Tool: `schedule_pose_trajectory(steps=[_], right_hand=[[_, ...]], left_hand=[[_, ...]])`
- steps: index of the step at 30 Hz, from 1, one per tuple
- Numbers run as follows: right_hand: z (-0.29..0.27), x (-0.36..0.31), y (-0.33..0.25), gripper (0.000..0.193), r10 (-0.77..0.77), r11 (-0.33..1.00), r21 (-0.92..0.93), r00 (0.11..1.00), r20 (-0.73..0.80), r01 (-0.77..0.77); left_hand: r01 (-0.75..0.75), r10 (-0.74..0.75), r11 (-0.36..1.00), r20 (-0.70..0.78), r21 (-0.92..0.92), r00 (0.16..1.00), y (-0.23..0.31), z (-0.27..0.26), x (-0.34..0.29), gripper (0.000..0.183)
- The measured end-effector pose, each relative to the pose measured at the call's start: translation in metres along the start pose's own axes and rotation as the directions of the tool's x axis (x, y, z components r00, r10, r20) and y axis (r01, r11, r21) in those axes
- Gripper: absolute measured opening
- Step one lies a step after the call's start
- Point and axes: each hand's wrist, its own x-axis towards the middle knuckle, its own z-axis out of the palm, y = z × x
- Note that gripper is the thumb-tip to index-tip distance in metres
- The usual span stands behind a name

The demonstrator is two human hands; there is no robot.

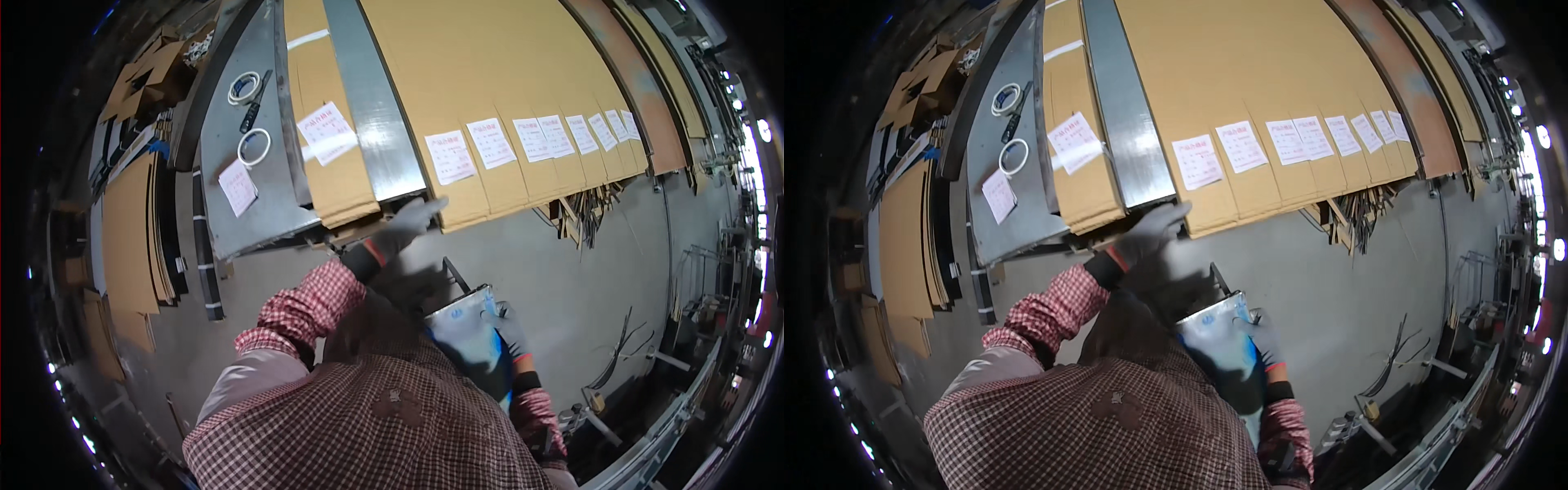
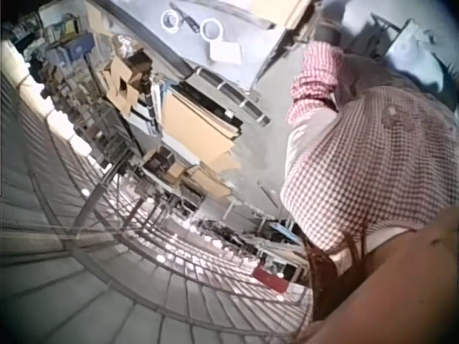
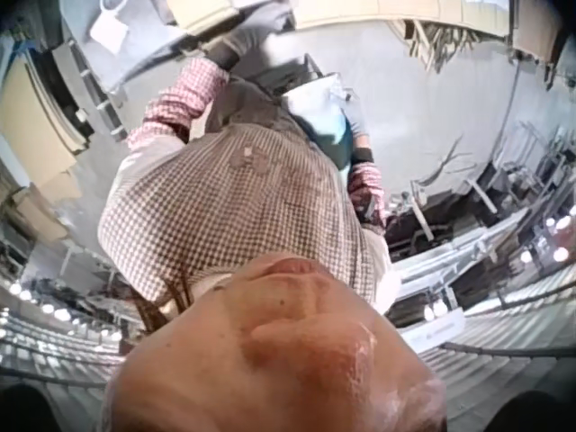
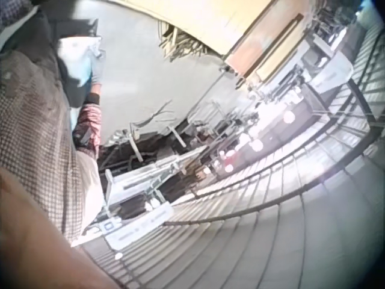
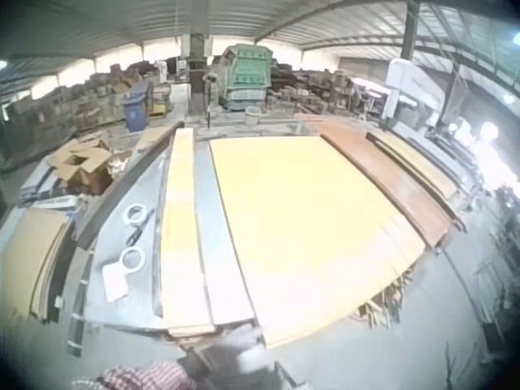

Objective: The recorder is applying labels and taping cardboard components, then moving to an industrial machine for further processing.

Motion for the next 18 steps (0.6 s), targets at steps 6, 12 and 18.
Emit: schedule_pose_trajectory(steps=[6, 12, 18], right_hand=[[-0.046, 0.006, -0.018, 0.033, 0.091, 0.975, -0.215, 0.982, 0.163, -0.054], [-0.005, 0.050, -0.181, 0.034, -0.080, 0.931, 0.356, 0.997, -0.022, 0.083], [0.062, 0.127, -0.161, 0.027, -0.153, 0.653, 0.755, 0.968, 0.199, -0.052]], left_hand=[[0.025, -0.052, 0.967, -0.103, -0.253, 0.993, -0.012, 0.005, 0.041, 0.046], [0.133, -0.154, 0.986, -0.251, -0.097, 0.956, 0.012, 0.027, 0.022, 0.047], [0.075, -0.066, 0.997, -0.335, 0.013, 0.940, 0.007, 0.036, 0.027, 0.035]])
